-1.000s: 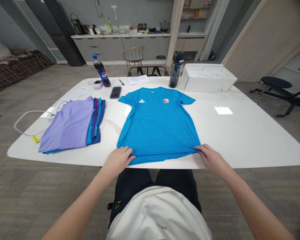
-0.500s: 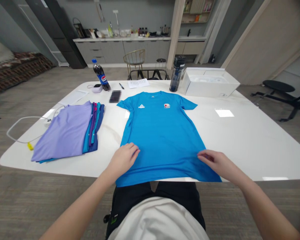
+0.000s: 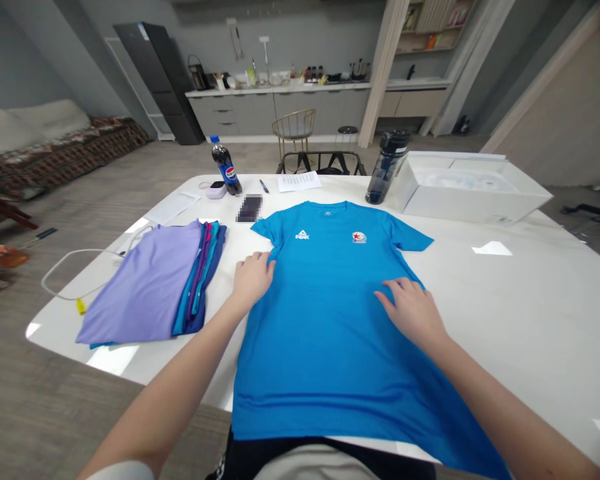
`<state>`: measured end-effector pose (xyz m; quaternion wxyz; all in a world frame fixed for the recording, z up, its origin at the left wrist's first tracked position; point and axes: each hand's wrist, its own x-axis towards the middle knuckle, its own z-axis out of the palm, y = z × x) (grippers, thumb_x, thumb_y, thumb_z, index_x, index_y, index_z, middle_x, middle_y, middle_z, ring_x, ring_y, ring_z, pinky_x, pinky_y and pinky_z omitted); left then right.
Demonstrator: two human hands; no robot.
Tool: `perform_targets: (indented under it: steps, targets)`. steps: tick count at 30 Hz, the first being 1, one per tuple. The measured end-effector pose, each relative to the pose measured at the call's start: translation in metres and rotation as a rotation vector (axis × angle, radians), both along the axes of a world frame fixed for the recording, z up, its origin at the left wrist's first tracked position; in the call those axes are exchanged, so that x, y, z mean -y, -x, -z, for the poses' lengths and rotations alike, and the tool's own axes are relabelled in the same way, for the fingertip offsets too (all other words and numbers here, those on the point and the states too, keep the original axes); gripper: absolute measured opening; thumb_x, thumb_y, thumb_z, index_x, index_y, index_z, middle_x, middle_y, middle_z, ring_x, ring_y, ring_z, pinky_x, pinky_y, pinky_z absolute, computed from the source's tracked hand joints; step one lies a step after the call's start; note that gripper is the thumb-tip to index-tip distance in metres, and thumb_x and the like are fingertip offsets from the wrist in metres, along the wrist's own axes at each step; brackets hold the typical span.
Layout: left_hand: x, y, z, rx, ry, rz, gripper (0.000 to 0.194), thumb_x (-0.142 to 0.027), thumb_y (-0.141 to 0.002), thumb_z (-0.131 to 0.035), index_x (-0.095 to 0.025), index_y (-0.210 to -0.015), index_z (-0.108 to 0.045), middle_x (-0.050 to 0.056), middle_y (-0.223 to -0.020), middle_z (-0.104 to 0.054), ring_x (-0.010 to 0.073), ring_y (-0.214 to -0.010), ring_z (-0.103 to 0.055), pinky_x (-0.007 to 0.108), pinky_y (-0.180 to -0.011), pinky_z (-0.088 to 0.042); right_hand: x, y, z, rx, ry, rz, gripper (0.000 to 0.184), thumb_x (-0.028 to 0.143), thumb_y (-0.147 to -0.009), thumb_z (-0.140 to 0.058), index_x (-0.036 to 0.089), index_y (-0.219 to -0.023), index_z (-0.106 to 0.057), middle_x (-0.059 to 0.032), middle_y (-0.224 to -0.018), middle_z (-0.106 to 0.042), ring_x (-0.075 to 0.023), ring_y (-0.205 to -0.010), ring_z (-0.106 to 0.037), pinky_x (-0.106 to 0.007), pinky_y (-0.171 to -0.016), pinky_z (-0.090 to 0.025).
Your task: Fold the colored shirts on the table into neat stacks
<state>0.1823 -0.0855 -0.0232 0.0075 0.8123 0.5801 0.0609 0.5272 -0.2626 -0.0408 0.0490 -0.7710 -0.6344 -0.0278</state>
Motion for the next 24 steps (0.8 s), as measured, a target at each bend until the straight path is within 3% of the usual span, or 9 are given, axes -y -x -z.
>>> perform_targets:
  steps: [4,7,10,13,17,24]
  targets:
    - [-0.094,-0.019,-0.005,0.092,0.031,-0.261,0.049,-0.047,-0.1,-0.04,-0.016,-0.134,-0.055,0.019,-0.13,-0.064,0.0371,-0.122,-0.058,0.051,-0.1,-0.044,-0.114,0.048,-0.012,-0.306,0.041,-0.282,0.028,0.037,-0.103,-0.049,0.023,-0.113,-0.07,-0.0099,-0.112,-0.071,-0.0236,-0.103,-0.065,-0.032,-0.086,-0.048]
    - [-0.14,-0.029,0.004,0.091,0.036,-0.328,0.053,-0.05,-0.096,-0.045,-0.014,-0.134,-0.054,0.022,-0.134,-0.061,0.0398,-0.127,-0.054,0.054,-0.101,-0.043,-0.201,0.095,-0.009,-0.464,0.048,-0.289,0.027,0.037,-0.102,-0.052,0.021,-0.114,-0.071,-0.0089,-0.112,-0.072,-0.0209,-0.101,-0.066,-0.029,-0.087,-0.047]
    - [-0.159,-0.031,0.014,0.052,0.069,-0.289,0.043,-0.039,-0.094,-0.05,-0.017,-0.13,-0.058,0.02,-0.13,-0.064,0.0364,-0.123,-0.059,0.049,-0.099,-0.045,-0.262,0.139,-0.005,-0.462,0.07,-0.166,0.045,0.054,-0.101,-0.05,0.018,-0.119,-0.07,-0.0146,-0.12,-0.07,-0.0273,-0.109,-0.066,-0.034,-0.088,-0.047]
    - [-0.167,-0.023,0.017,0.027,0.112,-0.242,0.03,-0.025,-0.092,-0.048,-0.019,-0.116,-0.065,0.015,-0.116,-0.072,0.0318,-0.113,-0.066,0.044,-0.094,-0.048,-0.291,0.171,-0.004,-0.405,0.174,-0.163,0.048,0.059,-0.097,-0.054,0.018,-0.114,-0.071,-0.017,-0.118,-0.071,-0.0323,-0.108,-0.066,-0.039,-0.087,-0.048]
    - [-0.176,-0.005,0.018,-0.007,0.061,-0.219,0.028,-0.02,-0.091,-0.047,-0.015,-0.106,-0.069,0.018,-0.111,-0.073,0.0319,-0.109,-0.068,0.042,-0.091,-0.05,-0.302,0.198,0.0,-0.336,0.166,-0.425,0.03,0.043,-0.099,-0.055,0.024,-0.118,-0.07,-0.0129,-0.12,-0.068,-0.0315,-0.114,-0.061,-0.044,-0.092,-0.045]
    - [-0.19,0.045,0.018,0.205,0.062,-0.404,0.031,-0.019,-0.093,-0.044,-0.019,-0.115,-0.066,0.014,-0.105,-0.075,0.0281,-0.104,-0.071,0.037,-0.088,-0.052,-0.312,0.222,0.009,-0.392,0.101,-0.728,0.037,0.041,-0.106,-0.042,0.035,-0.134,-0.065,-0.0063,-0.136,-0.063,-0.0296,-0.122,-0.05,-0.048,-0.098,-0.036]
